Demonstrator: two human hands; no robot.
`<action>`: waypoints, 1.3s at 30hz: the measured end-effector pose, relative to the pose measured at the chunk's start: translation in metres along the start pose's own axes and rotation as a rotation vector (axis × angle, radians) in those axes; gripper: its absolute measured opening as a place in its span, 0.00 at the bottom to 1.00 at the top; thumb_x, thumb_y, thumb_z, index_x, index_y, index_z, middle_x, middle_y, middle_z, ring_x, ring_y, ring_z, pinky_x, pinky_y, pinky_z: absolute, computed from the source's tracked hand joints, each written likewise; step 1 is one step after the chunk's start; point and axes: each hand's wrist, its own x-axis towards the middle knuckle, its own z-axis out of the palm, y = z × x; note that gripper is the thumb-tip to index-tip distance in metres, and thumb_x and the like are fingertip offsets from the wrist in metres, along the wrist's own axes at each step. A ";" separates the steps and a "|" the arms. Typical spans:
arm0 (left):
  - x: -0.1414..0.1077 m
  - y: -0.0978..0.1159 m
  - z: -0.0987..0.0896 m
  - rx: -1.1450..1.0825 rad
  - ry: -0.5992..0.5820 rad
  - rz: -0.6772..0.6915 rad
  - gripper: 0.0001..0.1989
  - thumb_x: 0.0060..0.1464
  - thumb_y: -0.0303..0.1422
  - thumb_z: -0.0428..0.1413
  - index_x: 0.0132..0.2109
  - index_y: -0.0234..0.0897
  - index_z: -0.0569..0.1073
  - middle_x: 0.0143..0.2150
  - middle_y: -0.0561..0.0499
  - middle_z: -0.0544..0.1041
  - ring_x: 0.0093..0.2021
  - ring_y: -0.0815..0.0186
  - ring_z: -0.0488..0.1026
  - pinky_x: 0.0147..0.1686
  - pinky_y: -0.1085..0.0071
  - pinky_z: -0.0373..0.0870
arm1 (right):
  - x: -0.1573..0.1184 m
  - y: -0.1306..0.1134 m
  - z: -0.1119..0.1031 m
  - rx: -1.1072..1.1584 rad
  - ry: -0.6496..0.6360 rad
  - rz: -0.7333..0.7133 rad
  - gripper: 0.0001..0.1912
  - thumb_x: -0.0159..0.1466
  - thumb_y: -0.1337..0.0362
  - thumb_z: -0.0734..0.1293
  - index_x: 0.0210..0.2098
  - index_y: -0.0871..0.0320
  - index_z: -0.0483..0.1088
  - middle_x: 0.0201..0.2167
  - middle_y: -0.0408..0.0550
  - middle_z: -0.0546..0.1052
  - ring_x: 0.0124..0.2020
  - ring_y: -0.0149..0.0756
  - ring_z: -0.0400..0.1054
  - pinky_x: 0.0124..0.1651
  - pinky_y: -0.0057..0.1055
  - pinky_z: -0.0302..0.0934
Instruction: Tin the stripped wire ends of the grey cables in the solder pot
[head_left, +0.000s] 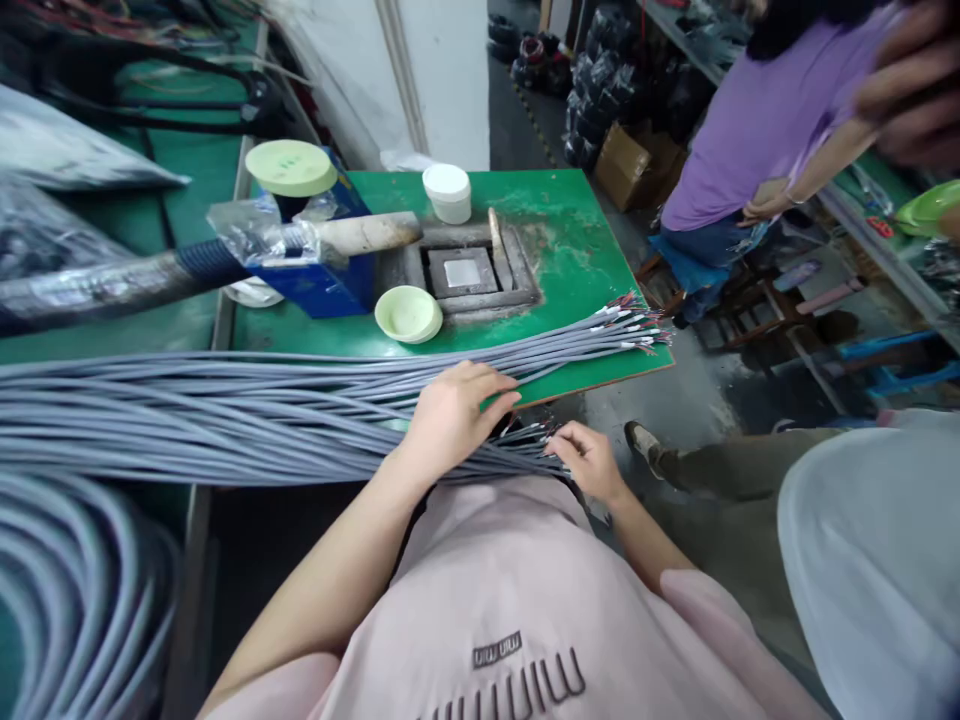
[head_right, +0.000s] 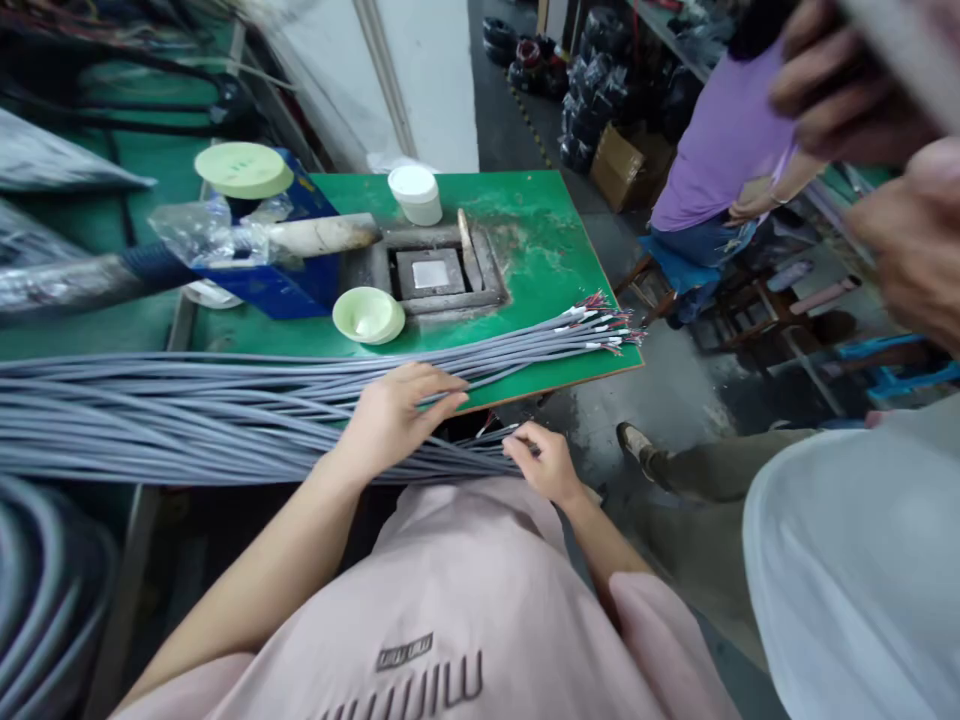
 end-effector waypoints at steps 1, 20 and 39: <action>-0.004 -0.007 0.007 0.177 -0.034 0.004 0.12 0.58 0.37 0.55 0.45 0.39 0.78 0.43 0.43 0.79 0.44 0.54 0.71 0.49 0.56 0.65 | 0.003 0.002 0.001 0.083 -0.009 0.077 0.12 0.66 0.58 0.63 0.30 0.58 0.71 0.27 0.46 0.77 0.30 0.32 0.72 0.35 0.31 0.67; 0.037 -0.008 0.047 0.781 -0.224 0.051 0.11 0.59 0.33 0.53 0.44 0.28 0.69 0.42 0.37 0.73 0.46 0.51 0.70 0.41 0.61 0.66 | 0.042 -0.004 -0.010 0.645 0.005 0.469 0.22 0.57 0.57 0.71 0.48 0.59 0.69 0.31 0.47 0.80 0.25 0.32 0.74 0.26 0.28 0.70; 0.082 -0.022 0.033 -0.687 -0.474 -0.345 0.22 0.53 0.47 0.58 0.47 0.33 0.73 0.45 0.42 0.78 0.42 0.60 0.76 0.39 0.66 0.70 | 0.081 -0.062 -0.043 0.954 0.505 -0.064 0.11 0.65 0.54 0.64 0.43 0.51 0.68 0.32 0.41 0.79 0.36 0.32 0.76 0.47 0.37 0.70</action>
